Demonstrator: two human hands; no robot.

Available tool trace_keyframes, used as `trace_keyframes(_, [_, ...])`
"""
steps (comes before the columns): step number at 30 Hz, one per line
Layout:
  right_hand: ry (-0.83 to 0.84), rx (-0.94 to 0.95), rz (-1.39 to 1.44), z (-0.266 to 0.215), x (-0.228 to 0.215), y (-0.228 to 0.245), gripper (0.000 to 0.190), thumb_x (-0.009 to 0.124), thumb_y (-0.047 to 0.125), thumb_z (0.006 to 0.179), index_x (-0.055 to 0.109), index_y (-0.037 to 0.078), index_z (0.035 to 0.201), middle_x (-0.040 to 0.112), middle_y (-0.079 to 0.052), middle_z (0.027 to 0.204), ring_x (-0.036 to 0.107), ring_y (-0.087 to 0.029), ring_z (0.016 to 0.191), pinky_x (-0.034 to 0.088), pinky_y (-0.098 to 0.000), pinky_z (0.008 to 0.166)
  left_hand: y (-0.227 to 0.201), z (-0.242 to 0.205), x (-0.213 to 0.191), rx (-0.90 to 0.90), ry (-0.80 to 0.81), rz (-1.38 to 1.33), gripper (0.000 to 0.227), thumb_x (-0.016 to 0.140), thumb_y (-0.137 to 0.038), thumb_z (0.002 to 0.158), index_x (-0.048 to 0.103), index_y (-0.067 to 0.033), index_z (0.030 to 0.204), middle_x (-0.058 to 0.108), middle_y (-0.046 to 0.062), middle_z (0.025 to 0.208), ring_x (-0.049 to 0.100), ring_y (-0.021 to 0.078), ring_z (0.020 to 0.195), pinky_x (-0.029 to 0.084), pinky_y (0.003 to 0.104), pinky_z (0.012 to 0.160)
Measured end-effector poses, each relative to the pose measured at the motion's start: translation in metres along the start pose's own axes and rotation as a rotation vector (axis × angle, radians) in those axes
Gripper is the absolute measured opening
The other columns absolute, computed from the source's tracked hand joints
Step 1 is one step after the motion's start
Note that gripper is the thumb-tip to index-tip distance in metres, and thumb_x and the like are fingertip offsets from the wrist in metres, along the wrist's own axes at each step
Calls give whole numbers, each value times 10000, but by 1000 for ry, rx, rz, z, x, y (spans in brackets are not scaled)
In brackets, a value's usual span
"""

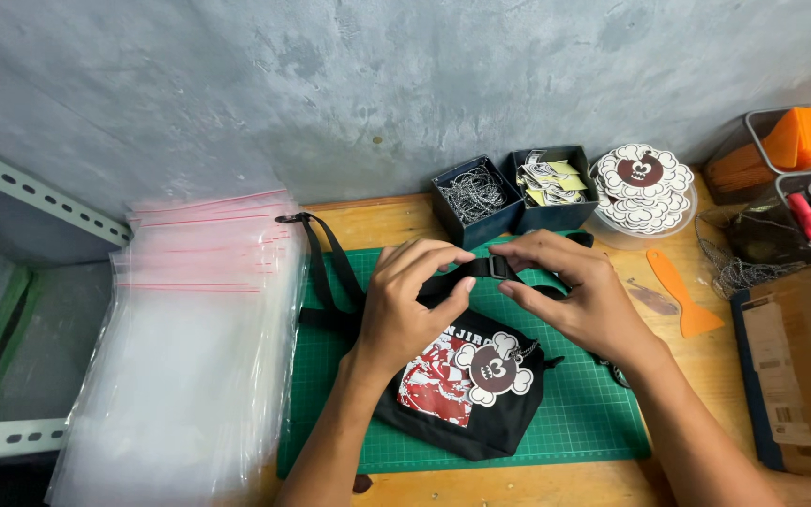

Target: The person attaches a metal chain and a cartoon character keychain to a black bag. They then use red pliers to cut a black strap and attach it to the bag. Finally, the person places the completed bag into a clear plastic bag.

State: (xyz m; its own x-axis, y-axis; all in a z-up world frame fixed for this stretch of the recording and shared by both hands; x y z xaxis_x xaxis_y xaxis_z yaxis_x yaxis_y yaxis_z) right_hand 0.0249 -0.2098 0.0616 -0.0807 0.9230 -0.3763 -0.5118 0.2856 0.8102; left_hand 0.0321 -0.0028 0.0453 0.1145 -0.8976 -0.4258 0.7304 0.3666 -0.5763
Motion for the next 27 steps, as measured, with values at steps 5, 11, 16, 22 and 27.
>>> trace_keyframes(5, [21, -15, 6, -2, -2, -4, 317, 847, 39, 976, 827, -31, 1284, 829, -192, 1099, 797, -287, 978, 666, -471, 943, 3, -3, 0, -11, 0, -11, 165, 819, -235, 1039, 818, -160, 1186, 794, -15, 1063, 769, 214, 897, 542, 370, 878])
trace_keyframes(11, [27, -24, 0, -3, -1, -4, 321, 842, 47, 982, 828, -23, 1295, 829, -185, 1108, 795, -283, 981, 660, -481, 943, 4, -5, 1, -19, 6, -3, 178, 821, -249, 1035, 816, -162, 1190, 791, -21, 1055, 771, 205, 897, 542, 366, 884])
trace_keyframes(16, [30, -43, -18, -2, -1, -2, 316, 831, 39, 990, 829, -9, 1302, 834, -179, 1121, 807, -312, 999, 647, -504, 952, 3, -6, 2, -28, -1, -24, 181, 820, -262, 1024, 799, -169, 1177, 788, -25, 1060, 779, 211, 934, 541, 367, 902])
trace_keyframes(22, [22, -83, -29, -3, -2, -4, 336, 874, 1, 940, 830, 1, 1273, 843, -165, 1143, 827, -344, 1057, 637, -506, 978, -5, -2, -2, 8, -3, -23, 148, 831, -172, 993, 756, -174, 1121, 798, -22, 1097, 791, 246, 1012, 536, 377, 937])
trace_keyframes(27, [11, -79, -37, -3, -3, -4, 388, 895, 24, 932, 808, 9, 1309, 845, -145, 1152, 830, -340, 1070, 641, -505, 990, -5, -3, -1, 22, -8, -9, 136, 828, -182, 1013, 763, -171, 1133, 790, -6, 1105, 777, 257, 1036, 527, 394, 970])
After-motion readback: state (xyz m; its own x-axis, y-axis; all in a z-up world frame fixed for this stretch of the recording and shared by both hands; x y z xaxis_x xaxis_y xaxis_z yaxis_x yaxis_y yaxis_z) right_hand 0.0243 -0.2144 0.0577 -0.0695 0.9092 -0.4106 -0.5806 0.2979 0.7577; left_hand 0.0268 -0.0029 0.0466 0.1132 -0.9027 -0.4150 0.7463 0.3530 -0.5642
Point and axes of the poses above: each hand's wrist, its own z-axis towards the middle knuckle, its own x-axis out of the palm, y = z × x, the point moved 6 cm from there along z, towards the middle knuckle
